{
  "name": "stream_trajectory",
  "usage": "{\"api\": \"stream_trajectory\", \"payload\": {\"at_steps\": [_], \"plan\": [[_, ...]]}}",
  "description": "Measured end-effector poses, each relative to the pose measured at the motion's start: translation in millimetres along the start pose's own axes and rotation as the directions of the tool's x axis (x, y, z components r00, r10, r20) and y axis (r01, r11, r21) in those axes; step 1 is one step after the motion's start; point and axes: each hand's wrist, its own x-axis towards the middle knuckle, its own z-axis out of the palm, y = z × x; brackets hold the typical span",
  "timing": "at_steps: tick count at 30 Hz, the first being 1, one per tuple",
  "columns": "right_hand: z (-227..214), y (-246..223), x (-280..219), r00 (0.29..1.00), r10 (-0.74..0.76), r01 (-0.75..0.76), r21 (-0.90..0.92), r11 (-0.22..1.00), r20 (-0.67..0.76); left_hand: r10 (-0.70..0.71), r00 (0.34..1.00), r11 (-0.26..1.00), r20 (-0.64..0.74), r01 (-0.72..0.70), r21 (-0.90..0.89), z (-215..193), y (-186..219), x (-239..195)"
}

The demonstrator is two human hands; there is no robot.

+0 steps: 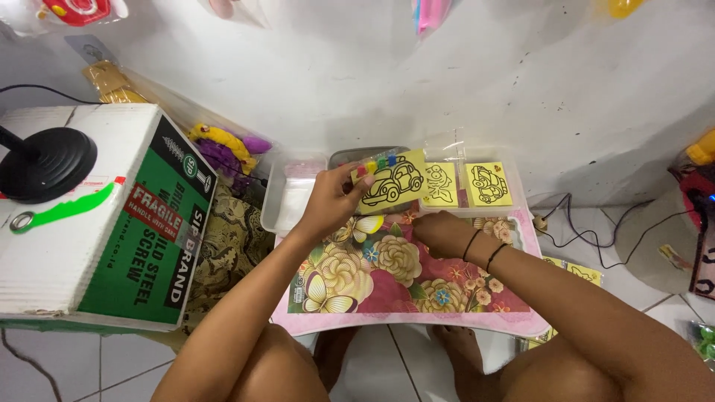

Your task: The person sits on the floor and packs small, colorful plastic pieces into clear plastic bags that have a yellow card with a vehicle design attached. They seal the bags and place them on the floor next to other completed packs.

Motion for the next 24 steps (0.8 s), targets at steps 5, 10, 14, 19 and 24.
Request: {"api": "stream_trajectory", "payload": {"at_steps": [5, 10, 14, 19, 24], "plan": [[11, 5, 1, 1.000, 0.007, -0.007, 0.019, 1.000, 0.011, 0.010, 1.000, 1.000, -0.007, -0.010, 0.014, 0, -3, 0], [-12, -2, -8, 1.000, 0.028, -0.028, -0.006, 1.000, -0.001, 0.004, 1.000, 1.000, -0.002, -0.004, 0.017, 0, -3, 1], [-20, -4, -13, 0.999, 0.013, -0.013, -0.001, 1.000, -0.032, 0.007, 1.000, 1.000, -0.007, -0.007, 0.019, 1, -4, 1], [30, 6, 3, 0.999, 0.032, -0.032, -0.013, 0.999, -0.011, 0.006, 1.000, 1.000, -0.006, -0.006, 0.028, 1, -1, 3], [11, 6, -6, 0.999, 0.029, -0.030, -0.052, 0.998, -0.031, 0.005, 1.000, 1.000, -0.014, -0.005, 0.003, 0, -1, 2]]}}
